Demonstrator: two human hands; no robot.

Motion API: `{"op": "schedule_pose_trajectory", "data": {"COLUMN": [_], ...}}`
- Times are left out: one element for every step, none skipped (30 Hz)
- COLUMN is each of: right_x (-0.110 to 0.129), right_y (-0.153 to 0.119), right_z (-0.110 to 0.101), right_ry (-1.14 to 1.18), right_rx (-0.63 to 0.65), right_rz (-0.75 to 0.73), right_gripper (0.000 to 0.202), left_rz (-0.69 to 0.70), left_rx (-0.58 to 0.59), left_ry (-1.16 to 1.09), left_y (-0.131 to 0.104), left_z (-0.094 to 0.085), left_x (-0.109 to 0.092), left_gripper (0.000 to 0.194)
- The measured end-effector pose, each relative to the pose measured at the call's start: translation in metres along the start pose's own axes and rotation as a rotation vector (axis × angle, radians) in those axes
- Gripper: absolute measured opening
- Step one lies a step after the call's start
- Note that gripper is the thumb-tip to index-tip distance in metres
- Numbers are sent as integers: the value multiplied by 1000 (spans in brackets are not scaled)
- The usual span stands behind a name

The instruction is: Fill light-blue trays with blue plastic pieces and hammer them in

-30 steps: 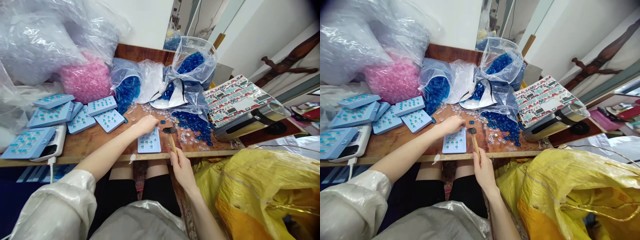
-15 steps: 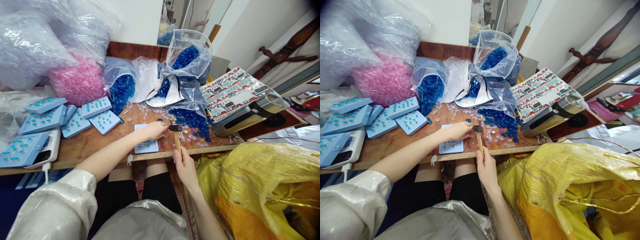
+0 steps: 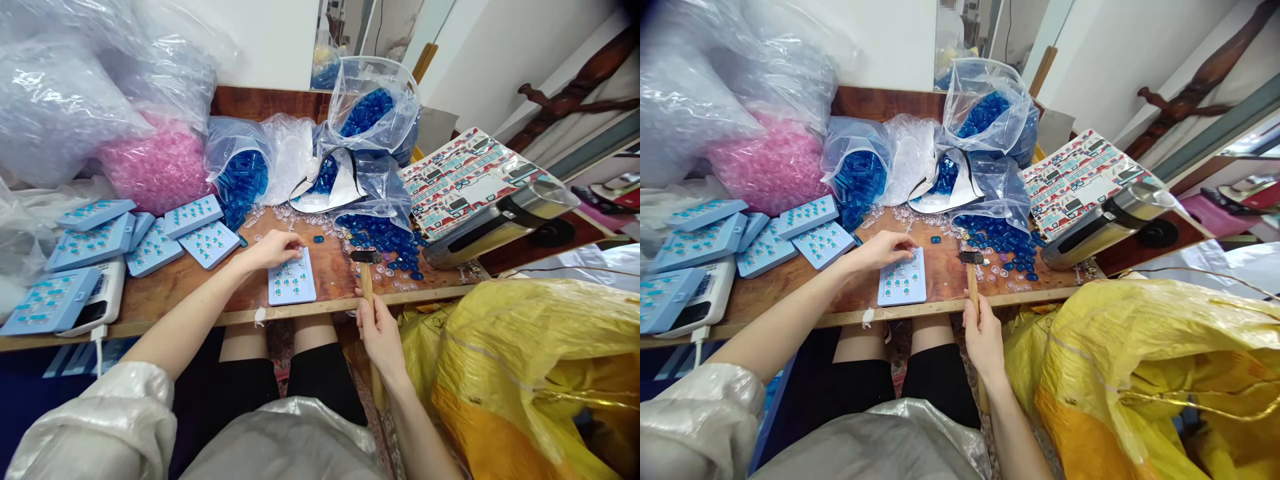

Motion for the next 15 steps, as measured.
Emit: {"op": "schedule_pose_trajectory", "data": {"right_x": [1, 2, 3, 3, 3, 3, 3, 2, 1, 0, -1, -1, -2, -2, -2], "right_y": [0, 0, 0, 0, 0, 0, 0, 0, 0, 0, -1, -1, -1, -1, -1], "right_z": [1, 2, 3, 4, 4, 4, 3, 3, 2, 2, 2, 2, 2, 3, 3], "right_ry": [0, -1, -5, -10, -15, -20, -25, -29, -31, -33, -33, -33, -33, -33, -36], "right_rx": [4, 7, 11, 12, 14, 15, 15, 14, 11, 9, 8, 6, 8, 9, 10], "right_rz": [-5, -10, -14, -17, -20, -23, -25, -26, -25, -23, -20, -18, -15, -14, -15], "right_gripper": [43, 43, 42, 42, 42, 41, 41, 41, 41, 41, 41, 41, 41, 42, 42], "left_rz": [-2, 6, 19, 34, 51, 69, 85, 96, 100, 96, 85, 72, 63, 61, 62], "left_rx": [17, 29, 34, 38, 42, 47, 48, 50, 49, 47, 43, 37, 28, 12, -9], "left_ry": [1, 10, 28, 49, 73, 95, 114, 125, 122, 104, 74, 39, 10, -3, 3], "left_y": [-1, -2, -2, -2, -1, 0, 1, 1, 1, 1, 1, 0, 0, -1, -2], "left_z": [0, 0, 1, 1, 2, 3, 4, 5, 5, 6, 7, 8, 9, 10, 11], "left_x": [2, 3, 3, 3, 2, 1, 0, 0, -1, 0, 1, 2, 3, 3, 4], "left_gripper": [22, 23, 23, 23, 23, 22, 22, 21, 21, 21, 22, 22, 22, 22, 20]}}
Point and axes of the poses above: each hand's wrist, its own y-axis towards the middle knuckle, its own z-axis out of the palm, x = y × z, the point moved 4 cm from there along y, towards the middle knuckle, and after that the axes turned 5 degrees about -z, right-handed, at the moved point
